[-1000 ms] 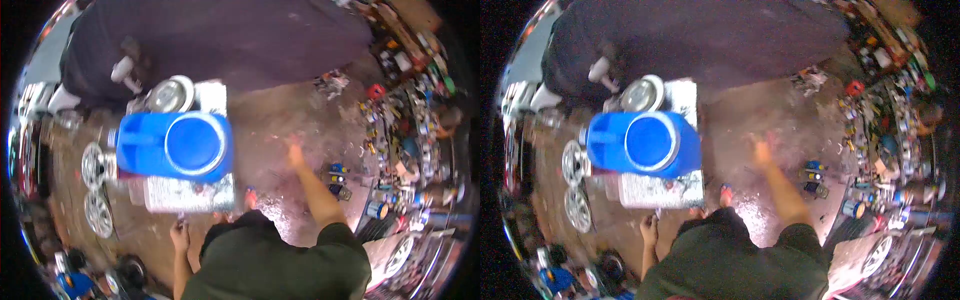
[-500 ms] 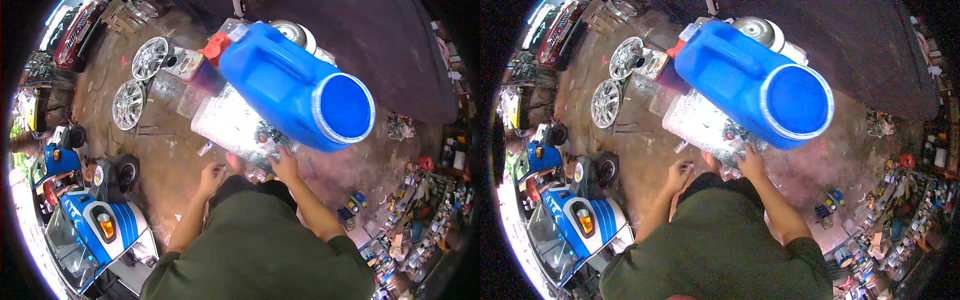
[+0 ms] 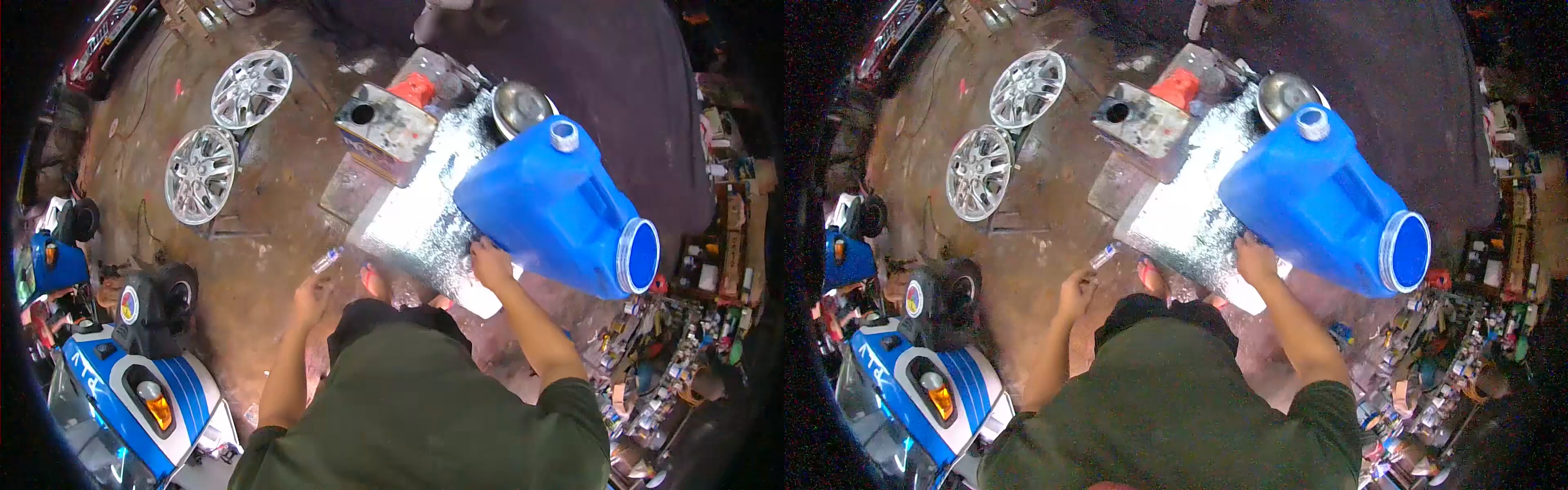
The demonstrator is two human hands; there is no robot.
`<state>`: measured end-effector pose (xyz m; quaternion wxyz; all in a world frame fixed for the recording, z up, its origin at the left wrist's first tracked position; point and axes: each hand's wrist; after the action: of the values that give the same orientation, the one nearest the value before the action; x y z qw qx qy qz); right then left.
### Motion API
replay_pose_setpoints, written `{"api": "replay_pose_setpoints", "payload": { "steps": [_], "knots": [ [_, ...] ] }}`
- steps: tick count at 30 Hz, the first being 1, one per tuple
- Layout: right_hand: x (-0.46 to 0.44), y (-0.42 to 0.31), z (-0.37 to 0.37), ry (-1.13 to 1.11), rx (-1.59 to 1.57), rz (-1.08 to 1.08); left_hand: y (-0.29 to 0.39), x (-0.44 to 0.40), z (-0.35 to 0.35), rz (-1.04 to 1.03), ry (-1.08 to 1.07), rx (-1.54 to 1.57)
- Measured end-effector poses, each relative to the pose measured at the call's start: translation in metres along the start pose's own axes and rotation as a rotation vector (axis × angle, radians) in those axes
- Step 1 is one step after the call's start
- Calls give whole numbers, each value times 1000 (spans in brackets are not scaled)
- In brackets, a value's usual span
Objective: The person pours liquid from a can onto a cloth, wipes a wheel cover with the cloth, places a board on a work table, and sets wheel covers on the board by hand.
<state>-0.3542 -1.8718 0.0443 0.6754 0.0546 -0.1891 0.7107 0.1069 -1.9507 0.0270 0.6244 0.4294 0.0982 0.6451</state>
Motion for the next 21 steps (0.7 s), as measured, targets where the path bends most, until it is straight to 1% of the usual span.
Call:
{"api": "replay_pose_setpoints", "payload": {
  "steps": [3,4,7,10,12,13,14,16,18,19,20,21],
  "knots": [
    [0,-35,46,140,-65,-52,-33,-14,21,49,42,44],
    [-4,-41,53,271,-85,-91,-41,-18,25,73,50,64],
    [-21,-47,62,449,-115,-187,-39,-30,39,61,62,107],
    [-40,-61,59,495,-109,-297,-8,-51,46,-66,98,173],
    [-52,-65,57,503,-124,-391,29,-79,54,-71,64,201],
    [-55,-68,54,502,-134,-439,57,-94,64,-124,55,160],
    [-57,-71,50,507,-128,-437,89,-110,77,-175,45,117],
    [-63,-77,45,527,-117,-436,147,-149,95,-422,105,109],
    [-61,-95,54,605,-186,-372,211,-175,119,-586,110,38],
    [-56,-105,59,643,-218,-345,240,-184,130,-610,41,3],
    [-51,-113,60,619,-241,-328,262,-196,137,-635,-28,-32],
    [-43,-120,60,596,-265,-312,272,-213,137,-716,-94,-66]
  ]
}}
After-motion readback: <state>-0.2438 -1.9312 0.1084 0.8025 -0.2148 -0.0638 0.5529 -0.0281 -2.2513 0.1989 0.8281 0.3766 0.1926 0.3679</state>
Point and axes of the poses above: each hand's wrist, its own x-axis away from the middle knuckle, its own z-axis out of the back of the hand, y = z × x, and after that the axes turned 11 degrees about z, right-handed
